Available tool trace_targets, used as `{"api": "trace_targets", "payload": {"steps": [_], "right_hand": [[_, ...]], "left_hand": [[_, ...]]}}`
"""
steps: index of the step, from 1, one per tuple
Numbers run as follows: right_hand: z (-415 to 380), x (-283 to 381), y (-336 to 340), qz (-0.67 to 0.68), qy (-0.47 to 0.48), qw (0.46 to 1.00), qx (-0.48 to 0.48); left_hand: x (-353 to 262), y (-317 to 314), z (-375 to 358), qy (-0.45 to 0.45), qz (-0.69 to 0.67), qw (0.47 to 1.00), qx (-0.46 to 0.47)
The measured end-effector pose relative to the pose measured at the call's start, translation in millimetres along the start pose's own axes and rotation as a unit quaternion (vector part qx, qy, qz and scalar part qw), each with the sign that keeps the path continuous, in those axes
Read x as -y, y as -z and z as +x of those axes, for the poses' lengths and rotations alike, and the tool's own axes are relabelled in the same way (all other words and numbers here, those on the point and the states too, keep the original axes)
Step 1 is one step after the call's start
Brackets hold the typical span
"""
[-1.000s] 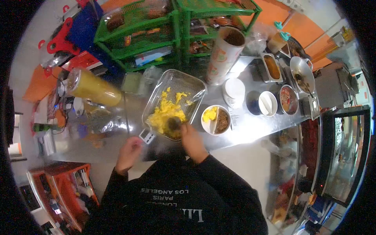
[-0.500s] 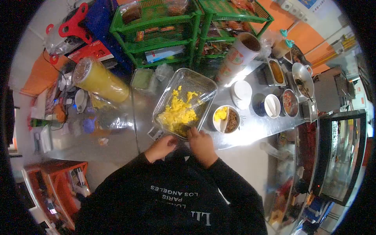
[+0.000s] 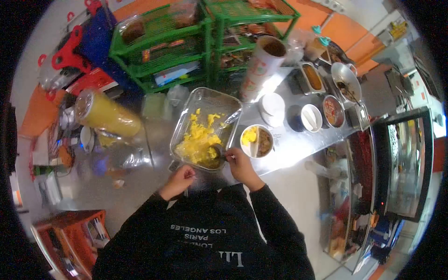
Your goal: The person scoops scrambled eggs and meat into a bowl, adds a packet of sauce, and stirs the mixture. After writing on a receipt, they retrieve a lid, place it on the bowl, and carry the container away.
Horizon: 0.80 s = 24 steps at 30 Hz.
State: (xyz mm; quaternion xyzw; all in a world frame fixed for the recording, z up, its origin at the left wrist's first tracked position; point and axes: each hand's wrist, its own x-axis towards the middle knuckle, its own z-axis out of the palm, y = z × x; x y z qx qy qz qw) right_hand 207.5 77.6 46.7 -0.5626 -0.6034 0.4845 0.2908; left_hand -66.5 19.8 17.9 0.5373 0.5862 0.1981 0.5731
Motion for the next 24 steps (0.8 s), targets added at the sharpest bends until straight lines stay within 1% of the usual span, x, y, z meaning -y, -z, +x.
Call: {"api": "trace_targets", "payload": {"steps": [2, 3, 6, 7, 10, 11, 14, 17, 23, 24], "right_hand": [[-6.7, 9.9, 9.8, 0.016, -0.019, 1.000, -0.011], [-9.5, 10.7, 18.2, 0.047, -0.085, 0.995, 0.002], [-18.8, 19.6, 41.3, 0.027, -0.066, 0.991, -0.113], [-19.3, 12.8, 49.0, -0.038, 0.028, 0.986, -0.158], [-14.9, 10.3, 61.4, -0.142, 0.047, 0.962, -0.230], [-12.3, 7.5, 65.2, -0.207, 0.040, 0.955, -0.210], [-7.0, 9.5, 61.5, -0.286, 0.063, 0.936, -0.195], [-1.0, 8.8, 57.7, -0.316, 0.063, 0.923, -0.208], [0.2, 6.1, 60.4, -0.296, 0.034, 0.935, -0.194], [0.0, 6.5, 61.5, -0.294, 0.043, 0.933, -0.201]], "left_hand": [[9.8, 0.6, -0.5, -0.012, -0.006, 1.000, -0.002], [9.2, 3.5, -1.4, -0.017, -0.002, 1.000, 0.003], [-2.7, 8.6, -5.1, -0.010, 0.008, 1.000, 0.009], [-11.7, 10.9, -7.7, -0.005, 0.014, 1.000, 0.009], [-14.7, 10.0, -7.7, -0.003, 0.015, 1.000, 0.016], [-13.9, 9.0, -7.4, -0.005, 0.013, 1.000, 0.018], [-12.2, 6.6, -4.8, -0.023, 0.020, 0.999, 0.013], [-24.5, 8.4, -5.5, -0.014, 0.043, 0.999, 0.014], [-22.3, 7.1, -5.8, -0.007, 0.038, 0.999, 0.016], [-24.1, 7.4, -6.3, -0.005, 0.038, 0.999, 0.018]]}}
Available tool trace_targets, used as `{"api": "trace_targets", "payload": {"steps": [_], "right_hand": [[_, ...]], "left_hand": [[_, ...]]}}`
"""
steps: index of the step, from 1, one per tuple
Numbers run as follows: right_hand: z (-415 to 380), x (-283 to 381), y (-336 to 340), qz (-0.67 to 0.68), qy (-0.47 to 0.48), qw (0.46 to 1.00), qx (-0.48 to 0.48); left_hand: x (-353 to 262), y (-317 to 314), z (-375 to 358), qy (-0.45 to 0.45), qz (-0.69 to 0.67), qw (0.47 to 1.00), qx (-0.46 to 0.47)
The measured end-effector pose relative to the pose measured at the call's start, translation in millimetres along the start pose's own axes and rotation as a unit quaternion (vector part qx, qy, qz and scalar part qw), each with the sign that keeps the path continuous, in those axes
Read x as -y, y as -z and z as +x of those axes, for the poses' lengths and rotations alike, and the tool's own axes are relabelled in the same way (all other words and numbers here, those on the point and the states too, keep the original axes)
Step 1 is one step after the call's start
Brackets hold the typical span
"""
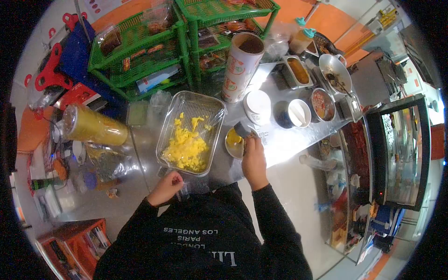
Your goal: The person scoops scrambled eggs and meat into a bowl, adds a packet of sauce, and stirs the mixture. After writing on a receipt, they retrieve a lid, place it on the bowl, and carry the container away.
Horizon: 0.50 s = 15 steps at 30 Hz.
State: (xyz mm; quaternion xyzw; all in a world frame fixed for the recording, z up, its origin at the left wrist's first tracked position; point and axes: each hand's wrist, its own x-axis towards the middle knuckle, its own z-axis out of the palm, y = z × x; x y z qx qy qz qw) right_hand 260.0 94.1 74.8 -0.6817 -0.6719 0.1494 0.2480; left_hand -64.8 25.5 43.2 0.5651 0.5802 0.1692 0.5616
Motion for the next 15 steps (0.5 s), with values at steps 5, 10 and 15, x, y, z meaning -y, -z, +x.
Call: {"api": "trace_targets", "payload": {"steps": [5, 10, 15], "right_hand": [[2.5, -5.4, 0.9, 0.010, 0.024, 0.999, -0.046], [1.1, -17.9, -4.3, 0.050, 0.044, 0.997, -0.034], [0.5, -11.8, 0.1, 0.046, 0.057, 0.995, -0.063]], "left_hand": [[-2.8, -0.3, -3.9, 0.010, -0.011, 1.000, -0.005], [3.1, 1.7, -5.4, -0.002, -0.012, 1.000, 0.000], [-6.4, 5.9, -13.3, 0.003, 0.006, 1.000, -0.015]]}}
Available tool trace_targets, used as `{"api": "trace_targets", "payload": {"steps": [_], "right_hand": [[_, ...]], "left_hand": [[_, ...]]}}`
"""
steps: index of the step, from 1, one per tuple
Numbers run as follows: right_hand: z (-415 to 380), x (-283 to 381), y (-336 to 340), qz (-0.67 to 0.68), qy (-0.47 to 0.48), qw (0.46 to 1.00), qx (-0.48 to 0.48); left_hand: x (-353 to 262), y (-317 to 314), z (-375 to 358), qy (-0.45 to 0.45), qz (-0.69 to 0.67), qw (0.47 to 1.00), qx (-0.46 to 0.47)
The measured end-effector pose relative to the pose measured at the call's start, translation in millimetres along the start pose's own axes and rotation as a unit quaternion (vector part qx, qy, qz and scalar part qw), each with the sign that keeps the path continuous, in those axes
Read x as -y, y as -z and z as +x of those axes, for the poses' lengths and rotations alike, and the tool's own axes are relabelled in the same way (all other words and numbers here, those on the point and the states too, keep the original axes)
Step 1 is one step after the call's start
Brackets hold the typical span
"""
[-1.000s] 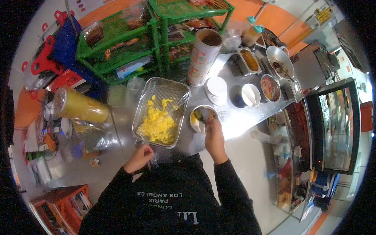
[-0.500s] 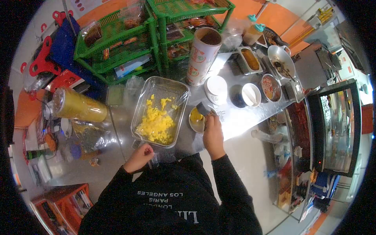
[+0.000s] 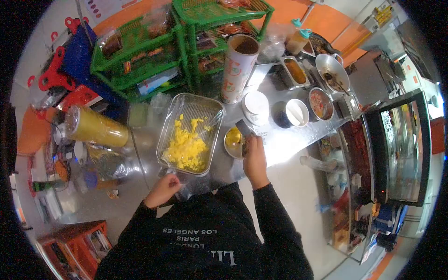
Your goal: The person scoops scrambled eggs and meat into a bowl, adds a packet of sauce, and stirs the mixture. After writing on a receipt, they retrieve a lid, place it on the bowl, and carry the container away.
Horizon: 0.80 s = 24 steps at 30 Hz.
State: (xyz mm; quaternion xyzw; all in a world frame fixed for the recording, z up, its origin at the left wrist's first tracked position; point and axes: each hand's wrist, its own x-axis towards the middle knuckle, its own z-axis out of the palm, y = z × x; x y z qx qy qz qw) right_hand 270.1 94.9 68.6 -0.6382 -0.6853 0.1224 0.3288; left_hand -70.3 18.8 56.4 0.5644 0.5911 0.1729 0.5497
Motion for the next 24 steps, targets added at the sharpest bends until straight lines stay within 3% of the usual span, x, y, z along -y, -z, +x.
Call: {"api": "trace_targets", "payload": {"steps": [5, 11, 13, 16, 19, 20, 22, 24], "right_hand": [[-3.4, 8.1, -3.2, -0.028, -0.002, 1.000, -0.005], [-55.6, 62.0, -55.4, 0.164, 0.056, 0.964, 0.204], [-59.7, 69.7, -70.6, 0.148, 0.007, 0.956, 0.255], [-52.3, 89.1, -54.8, -0.089, 0.128, 0.973, 0.173], [-31.5, 119.1, -2.5, 0.111, 0.114, 0.981, 0.111], [-26.4, 129.7, 13.8, 0.232, 0.013, 0.956, 0.180], [-21.0, 125.3, 17.2, 0.303, -0.036, 0.928, 0.212], [-7.0, 115.9, 27.2, 0.377, -0.090, 0.891, 0.237]], "left_hand": [[14.1, 2.7, -5.8, 0.002, -0.055, 0.998, -0.002], [-29.5, 21.6, -37.8, 0.002, 0.016, 0.999, -0.035], [-50.5, 26.4, -43.8, 0.006, 0.039, 0.999, -0.036], [-82.9, 20.5, -43.2, 0.002, 0.068, 0.996, -0.064], [-111.9, 8.9, -43.8, -0.018, 0.106, 0.988, -0.113], [-129.1, 1.7, -39.7, -0.047, 0.118, 0.983, -0.134], [-156.4, -17.4, -24.6, -0.143, 0.144, 0.960, -0.190], [-175.7, -31.9, -6.8, -0.167, 0.131, 0.956, -0.202]]}}
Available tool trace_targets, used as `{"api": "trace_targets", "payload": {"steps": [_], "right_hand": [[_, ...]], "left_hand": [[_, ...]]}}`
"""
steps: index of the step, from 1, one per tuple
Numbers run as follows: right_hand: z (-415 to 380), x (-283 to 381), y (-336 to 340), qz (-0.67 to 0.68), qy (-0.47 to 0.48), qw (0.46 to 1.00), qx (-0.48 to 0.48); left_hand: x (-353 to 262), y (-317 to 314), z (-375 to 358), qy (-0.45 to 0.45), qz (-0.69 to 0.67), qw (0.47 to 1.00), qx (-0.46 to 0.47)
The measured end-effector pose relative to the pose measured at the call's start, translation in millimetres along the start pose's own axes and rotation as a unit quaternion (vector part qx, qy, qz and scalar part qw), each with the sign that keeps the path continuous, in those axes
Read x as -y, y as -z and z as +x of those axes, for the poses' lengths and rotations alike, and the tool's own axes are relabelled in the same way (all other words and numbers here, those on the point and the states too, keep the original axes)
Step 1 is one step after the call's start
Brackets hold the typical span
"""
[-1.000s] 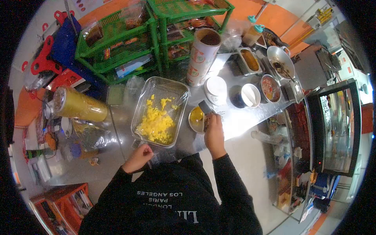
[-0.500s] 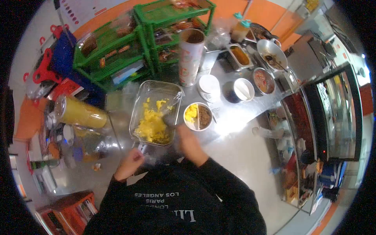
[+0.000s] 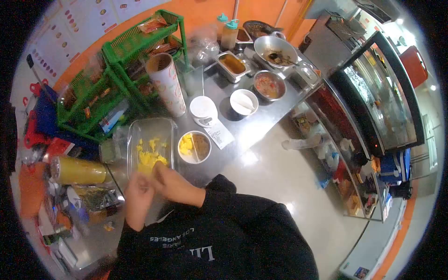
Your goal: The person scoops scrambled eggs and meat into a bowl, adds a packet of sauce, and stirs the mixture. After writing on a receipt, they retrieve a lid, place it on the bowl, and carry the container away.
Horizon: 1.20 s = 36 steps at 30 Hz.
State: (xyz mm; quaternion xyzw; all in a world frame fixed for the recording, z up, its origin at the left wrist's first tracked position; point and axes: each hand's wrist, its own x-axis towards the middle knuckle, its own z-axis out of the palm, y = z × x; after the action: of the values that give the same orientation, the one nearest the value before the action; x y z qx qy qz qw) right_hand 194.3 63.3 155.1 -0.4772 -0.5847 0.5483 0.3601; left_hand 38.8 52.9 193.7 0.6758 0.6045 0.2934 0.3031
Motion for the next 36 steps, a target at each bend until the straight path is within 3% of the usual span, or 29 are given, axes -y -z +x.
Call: {"api": "trace_targets", "payload": {"steps": [3, 4, 8, 11, 12, 15, 19, 22, 25, 26, 29, 32, 35, 36], "right_hand": [[6.0, -15.6, 36.2, -0.009, 0.058, 0.998, -0.011], [5.9, -19.8, 49.5, -0.084, 0.143, 0.985, -0.043], [10.8, -17.7, 116.5, -0.290, 0.129, 0.948, -0.025], [20.4, -21.4, 170.1, -0.342, 0.139, 0.929, -0.016], [23.2, -23.9, 190.3, -0.330, 0.129, 0.935, 0.025], [32.3, -40.4, 238.3, -0.373, 0.112, 0.914, 0.117], [21.7, -29.7, 254.7, -0.348, 0.125, 0.925, 0.086], [34.4, -46.4, 275.4, -0.262, 0.122, 0.945, 0.150], [42.7, -52.0, 291.5, -0.179, 0.116, 0.949, 0.232], [43.6, -49.6, 295.8, -0.151, 0.109, 0.945, 0.269], [36.0, -58.5, 290.7, -0.185, 0.108, 0.946, 0.242], [18.5, -18.5, 301.2, -0.279, 0.133, 0.937, 0.163], [24.1, -25.7, 302.8, -0.226, 0.355, 0.895, 0.149], [25.2, -30.4, 303.3, -0.244, 0.345, 0.887, 0.187]], "left_hand": [[-7.8, -29.4, 19.5, -0.009, -0.005, 0.999, -0.046], [-14.8, -36.2, 26.1, 0.015, 0.006, 0.998, -0.056], [-68.3, -86.7, 40.1, 0.021, 0.169, 0.981, -0.092], [-89.8, -144.2, 51.7, 0.058, 0.088, 0.993, -0.058], [-100.8, -157.2, 56.9, 0.011, 0.063, 0.996, -0.065], [-134.0, -182.5, 68.0, 0.089, 0.103, 0.987, -0.084], [-153.6, -197.2, 77.0, 0.146, 0.141, 0.976, -0.082], [-151.7, -202.2, 72.7, -0.091, 0.206, 0.971, -0.083], [-169.1, -213.3, 62.9, -0.110, 0.078, 0.991, -0.028], [-174.5, -218.2, 62.8, -0.101, 0.117, 0.986, -0.062], [-148.1, -236.6, 58.2, -0.017, 0.062, 0.995, -0.078], [-146.1, -242.8, 54.7, 0.008, 0.076, 0.989, -0.130], [-159.3, -238.0, 54.9, 0.079, -0.023, 0.989, -0.119], [-162.7, -237.9, 53.8, 0.081, -0.035, 0.989, -0.120]]}}
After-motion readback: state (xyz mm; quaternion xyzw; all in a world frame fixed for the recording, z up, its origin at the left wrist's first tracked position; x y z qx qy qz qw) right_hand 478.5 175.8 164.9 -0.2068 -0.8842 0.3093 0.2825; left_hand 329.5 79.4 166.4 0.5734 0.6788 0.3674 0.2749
